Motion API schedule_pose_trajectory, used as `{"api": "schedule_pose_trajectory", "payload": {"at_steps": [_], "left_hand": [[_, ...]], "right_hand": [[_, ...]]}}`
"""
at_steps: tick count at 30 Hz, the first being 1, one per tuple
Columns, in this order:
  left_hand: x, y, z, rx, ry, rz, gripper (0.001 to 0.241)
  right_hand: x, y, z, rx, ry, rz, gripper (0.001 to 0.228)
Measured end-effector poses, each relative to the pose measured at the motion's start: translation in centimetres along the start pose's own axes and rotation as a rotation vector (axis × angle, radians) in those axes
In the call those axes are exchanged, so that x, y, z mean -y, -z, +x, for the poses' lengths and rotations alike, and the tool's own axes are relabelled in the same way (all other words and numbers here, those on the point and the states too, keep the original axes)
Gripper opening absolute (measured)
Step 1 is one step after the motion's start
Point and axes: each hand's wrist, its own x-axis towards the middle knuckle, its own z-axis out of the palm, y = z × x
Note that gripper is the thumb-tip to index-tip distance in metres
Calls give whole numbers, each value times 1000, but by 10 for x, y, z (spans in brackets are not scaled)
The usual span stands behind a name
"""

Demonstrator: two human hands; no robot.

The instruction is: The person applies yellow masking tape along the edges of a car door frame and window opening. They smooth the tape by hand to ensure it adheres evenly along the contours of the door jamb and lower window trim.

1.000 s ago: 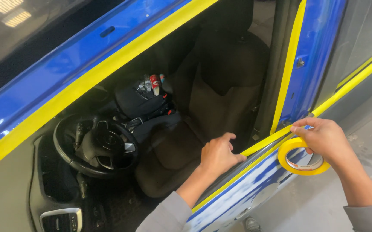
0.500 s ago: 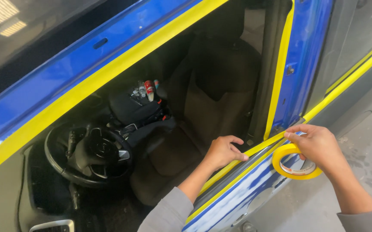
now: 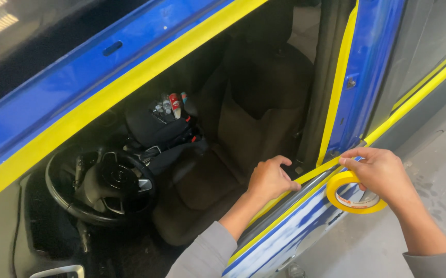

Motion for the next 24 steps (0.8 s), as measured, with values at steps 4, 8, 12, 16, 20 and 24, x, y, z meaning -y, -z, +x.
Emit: {"api": "schedule_pose_trajectory", "payload": {"at_steps": [4, 8, 12, 16, 20, 24], "left_hand": [[-6, -3, 8, 0, 65, 14, 73], [3, -10, 13, 18, 5, -94, 63], [6, -18, 18, -16, -25, -109, 54], [0, -17, 16, -7, -34, -83, 46], [-7, -12, 14, 6, -40, -89, 48], [-13, -9, 9, -1, -20, -95, 49]], "right_hand": [[3, -1, -2, -14, -21, -52, 26], [2, -3, -1, -27, -31, -91, 25], [-4, -3, 1, -26, -19, -52, 22], [1, 0, -4, -13, -26, -37, 22], [10, 3, -6, -16, -16, -91, 22], [14, 4, -5, -5, 13, -167, 22]]}}
